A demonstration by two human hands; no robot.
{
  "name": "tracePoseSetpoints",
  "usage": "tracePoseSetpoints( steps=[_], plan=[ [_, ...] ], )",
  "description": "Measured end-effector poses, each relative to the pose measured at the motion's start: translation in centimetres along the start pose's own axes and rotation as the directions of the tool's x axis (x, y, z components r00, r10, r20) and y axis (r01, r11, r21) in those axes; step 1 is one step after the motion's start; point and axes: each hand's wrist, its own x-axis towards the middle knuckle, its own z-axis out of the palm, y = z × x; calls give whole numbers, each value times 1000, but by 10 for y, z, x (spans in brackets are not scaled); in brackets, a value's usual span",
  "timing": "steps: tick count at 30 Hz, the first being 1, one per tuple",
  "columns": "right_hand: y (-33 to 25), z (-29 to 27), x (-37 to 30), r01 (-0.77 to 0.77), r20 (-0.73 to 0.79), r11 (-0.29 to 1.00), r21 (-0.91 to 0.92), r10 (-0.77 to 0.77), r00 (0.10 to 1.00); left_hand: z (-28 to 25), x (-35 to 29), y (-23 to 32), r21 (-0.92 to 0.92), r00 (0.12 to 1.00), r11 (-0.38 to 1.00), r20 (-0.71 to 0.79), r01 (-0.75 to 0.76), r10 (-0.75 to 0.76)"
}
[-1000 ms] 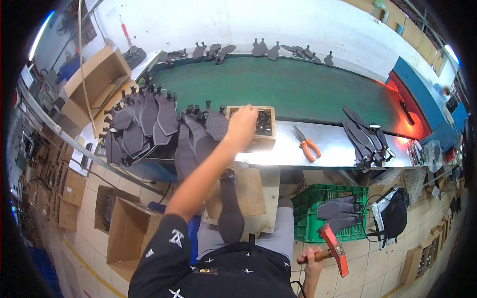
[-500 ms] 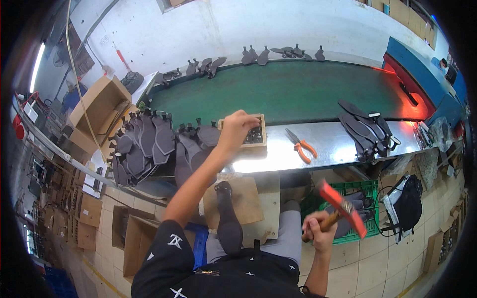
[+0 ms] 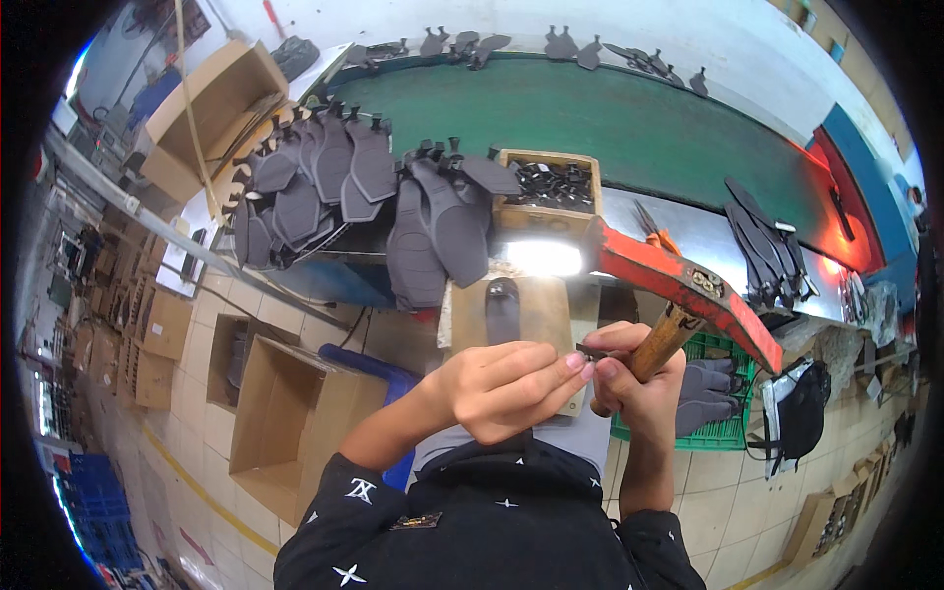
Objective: Attach heel components to shoe soles using a hammer and nails.
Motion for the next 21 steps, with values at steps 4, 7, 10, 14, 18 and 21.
tracePoseSetpoints(
  steps=[4,7,10,14,18,21],
  plan=[
    [13,14,8,17,-51,996,-92,-22,998,-2,-24,-7,-8,997,999,51,51,-50],
    [22,17,13,-64,-56,985,-160,56,997,11,-32,-3,-323,799,770,-66,550,-598],
    [25,19,14,-121,-18,981,-150,119,993,11,-40,0,-367,804,740,40,564,-593],
    [24,24,15,-74,22,994,-78,76,997,8,-43,3,-436,736,650,43,623,-676],
    [19,21,16,-67,58,972,-226,82,995,8,-44,6,-463,693,597,54,655,-719],
    [22,20,16,-80,97,951,-298,114,989,12,-49,4,-489,678,571,60,660,-732]
  ],
)
